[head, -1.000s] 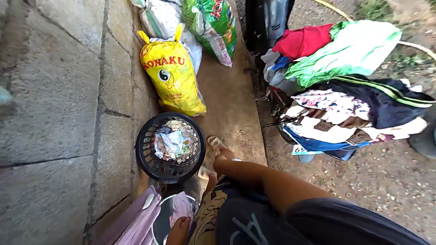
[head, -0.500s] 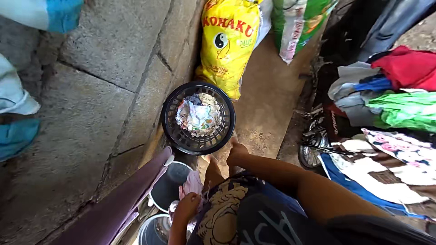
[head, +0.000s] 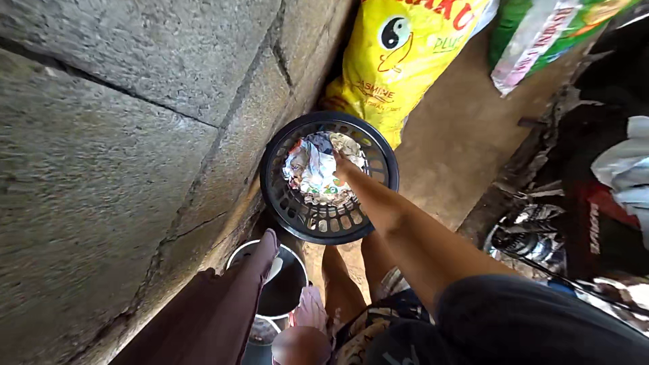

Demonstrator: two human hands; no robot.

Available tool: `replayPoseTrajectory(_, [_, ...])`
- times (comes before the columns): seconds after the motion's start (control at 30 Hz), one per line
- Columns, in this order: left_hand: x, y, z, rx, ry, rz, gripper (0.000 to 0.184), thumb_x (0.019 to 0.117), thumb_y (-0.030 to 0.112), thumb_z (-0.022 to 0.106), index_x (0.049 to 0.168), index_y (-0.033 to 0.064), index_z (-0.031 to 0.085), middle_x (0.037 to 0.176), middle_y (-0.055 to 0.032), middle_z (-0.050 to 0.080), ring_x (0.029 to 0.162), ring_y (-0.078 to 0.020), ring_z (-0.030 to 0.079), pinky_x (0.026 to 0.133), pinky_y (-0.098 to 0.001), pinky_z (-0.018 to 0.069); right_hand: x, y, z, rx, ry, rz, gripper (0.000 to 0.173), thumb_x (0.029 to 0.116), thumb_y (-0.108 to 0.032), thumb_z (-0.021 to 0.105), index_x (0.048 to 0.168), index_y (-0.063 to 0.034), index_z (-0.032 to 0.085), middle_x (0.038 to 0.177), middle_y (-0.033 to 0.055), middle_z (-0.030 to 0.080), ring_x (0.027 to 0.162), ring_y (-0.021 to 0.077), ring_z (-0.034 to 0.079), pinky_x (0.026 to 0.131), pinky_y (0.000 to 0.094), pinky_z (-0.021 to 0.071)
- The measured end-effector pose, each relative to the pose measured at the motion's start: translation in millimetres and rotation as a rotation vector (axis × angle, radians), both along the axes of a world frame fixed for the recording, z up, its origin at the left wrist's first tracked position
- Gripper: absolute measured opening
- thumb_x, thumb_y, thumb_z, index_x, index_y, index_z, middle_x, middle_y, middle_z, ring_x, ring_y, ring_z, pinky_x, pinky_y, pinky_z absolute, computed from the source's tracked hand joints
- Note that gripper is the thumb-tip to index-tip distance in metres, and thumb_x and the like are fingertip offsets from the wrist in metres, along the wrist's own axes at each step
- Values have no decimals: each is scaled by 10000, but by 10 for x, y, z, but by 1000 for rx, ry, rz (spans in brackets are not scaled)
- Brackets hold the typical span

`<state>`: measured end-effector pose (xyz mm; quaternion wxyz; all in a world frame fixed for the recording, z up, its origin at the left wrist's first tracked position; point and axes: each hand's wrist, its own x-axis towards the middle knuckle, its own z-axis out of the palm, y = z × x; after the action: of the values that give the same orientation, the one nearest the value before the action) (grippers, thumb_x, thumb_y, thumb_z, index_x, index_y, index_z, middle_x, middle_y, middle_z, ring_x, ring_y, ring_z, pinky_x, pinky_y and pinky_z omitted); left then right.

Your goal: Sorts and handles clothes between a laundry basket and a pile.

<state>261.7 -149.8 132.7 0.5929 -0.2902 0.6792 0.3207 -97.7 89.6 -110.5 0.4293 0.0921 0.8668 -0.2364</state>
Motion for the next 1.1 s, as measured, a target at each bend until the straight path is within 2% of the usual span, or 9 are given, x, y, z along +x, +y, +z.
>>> replayPoseTrajectory(0.13, [-129, 53, -26, -46, 64, 34, 424, 1063, 420, 500, 1337, 136, 655, 1001, -158, 738, 943, -318, 704, 903, -581, 527, 38, -84, 64, 95, 20, 62, 548, 945, 51, 574, 1473, -91, 529, 1620, 266, 314, 1251, 537, 556, 930, 692, 508])
replayPoseTrajectory(0.27, [-371, 140, -41, -48, 141, 54, 456, 1052, 430, 517, 1410, 162, 601, 933, -145, 722, 860, -302, 691, 843, -565, 536, 149, -49, 219, 91, 47, 233, 503, 893, -6, 690, 1388, -36, 607, 1559, 287, 388, 1372, 512, 448, 1039, 684, 446])
replayPoseTrajectory(0.33, [-531, 222, -21, -110, 181, 16, 632, 1028, 452, 561, 1582, 200, 392, 979, -196, 733, 900, -378, 708, 858, -632, 535, 374, -170, 576, -115, -16, 397, 457, 920, -109, 697, 1362, -19, 627, 1502, 308, 455, 1390, 522, 414, 1100, 718, 351])
replayPoseTrajectory(0.43, [-802, 386, -33, -219, 219, -56, 978, 960, 524, 631, 1665, 220, 26, 1028, -215, 735, 940, -432, 709, 848, -675, 526, 810, -362, 1431, -685, -278, 735, 296, 1013, -156, 634, 1235, 37, 667, 1231, 287, 655, 1191, 447, 608, 1038, 646, 433])
replayPoseTrajectory(0.5, [-893, 451, -35, -200, 342, -58, 868, 956, 434, 662, 1639, 122, 227, 1090, -226, 735, 980, -432, 715, 881, -661, 529, 967, -406, 1857, -974, -471, 852, 263, 995, -115, 659, 1178, 70, 695, 1134, 273, 688, 1099, 388, 642, 1009, 579, 455])
replayPoseTrajectory(0.6, [-908, 449, -72, -56, 458, -126, 401, 1024, 365, 561, 1176, 31, 724, 1004, -183, 746, 973, -361, 721, 896, -623, 531, 802, -382, 1797, -967, -576, 738, 281, 1013, -117, 622, 1181, 100, 682, 1099, 273, 698, 1033, 358, 669, 972, 547, 491])
replayPoseTrajectory(0.8, [-515, 370, -58, 204, 268, 62, 345, 1018, 340, 585, 1004, 28, 732, 841, -115, 711, 811, -237, 692, 807, -508, 554, -208, -357, 444, -220, 37, 161, 459, 1027, -279, 593, 1407, -22, 581, 1429, 275, 556, 1325, 479, 527, 1066, 702, 415])
replayPoseTrajectory(0.93, [-313, 335, 15, 145, 234, 213, 304, 1007, 304, 603, 984, 32, 738, 808, -81, 705, 765, -176, 676, 774, -444, 558, -468, -334, -52, -13, 153, 340, 839, 920, -181, 736, 1631, -176, 291, 1654, 259, 262, 1467, 515, 328, 1131, 701, 319])
replayPoseTrajectory(1.1, [-204, 271, -15, 76, 253, 218, 344, 1005, 355, 588, 1010, 47, 743, 851, -89, 716, 810, -204, 687, 804, -487, 551, -291, -365, -18, 98, 51, 578, 426, 951, 1, 601, 1351, -133, 661, 1472, 275, 508, 1315, 532, 492, 1100, 747, 319])
